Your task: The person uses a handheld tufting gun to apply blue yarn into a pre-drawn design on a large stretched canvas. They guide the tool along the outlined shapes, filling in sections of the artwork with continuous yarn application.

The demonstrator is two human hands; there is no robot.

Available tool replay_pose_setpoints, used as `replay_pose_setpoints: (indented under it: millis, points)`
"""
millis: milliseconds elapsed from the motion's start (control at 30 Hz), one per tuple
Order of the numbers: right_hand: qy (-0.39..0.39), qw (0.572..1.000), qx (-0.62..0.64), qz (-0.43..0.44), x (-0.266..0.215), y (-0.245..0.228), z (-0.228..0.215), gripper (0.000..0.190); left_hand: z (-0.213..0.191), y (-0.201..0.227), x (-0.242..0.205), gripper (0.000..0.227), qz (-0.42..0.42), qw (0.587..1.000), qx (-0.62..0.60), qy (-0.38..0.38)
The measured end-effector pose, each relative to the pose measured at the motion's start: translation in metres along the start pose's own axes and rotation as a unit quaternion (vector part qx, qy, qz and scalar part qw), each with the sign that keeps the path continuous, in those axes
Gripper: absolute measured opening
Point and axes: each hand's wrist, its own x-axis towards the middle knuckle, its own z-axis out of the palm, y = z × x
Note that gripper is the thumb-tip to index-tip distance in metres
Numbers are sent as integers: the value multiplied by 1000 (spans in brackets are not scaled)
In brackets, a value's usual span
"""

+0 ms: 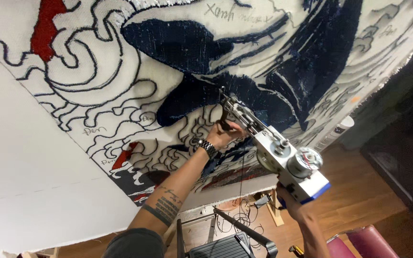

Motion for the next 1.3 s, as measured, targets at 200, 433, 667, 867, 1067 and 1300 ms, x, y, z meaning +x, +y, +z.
replay_pose_setpoints:
  millis: [200, 433, 667, 867, 1067, 1300]
  points:
    - [42, 979, -139, -146, 12, -24, 3, 23, 42, 13, -31, 46, 169, 599, 776, 98]
    - [108, 959, -250, 78, 10, -92, 31, 57, 27, 17, -19, 43, 211, 725, 656, 12]
    - [87, 970, -222, -47, 1, -125, 40, 74, 15, 17, 2, 33, 232, 709, 666, -17]
    - [84, 953, -282, -77, -2, -164, 57, 38, -8, 29, 32, 30, 259, 767, 586, -35]
    - [59, 972, -209, -90, 40, -68, 32, 28, -8, 54, 34, 17, 177, 948, 264, -8]
    - [36, 915, -339, -213, 40, -114, 35, 57, -4, 105, -6, 17, 188, 893, 392, 120]
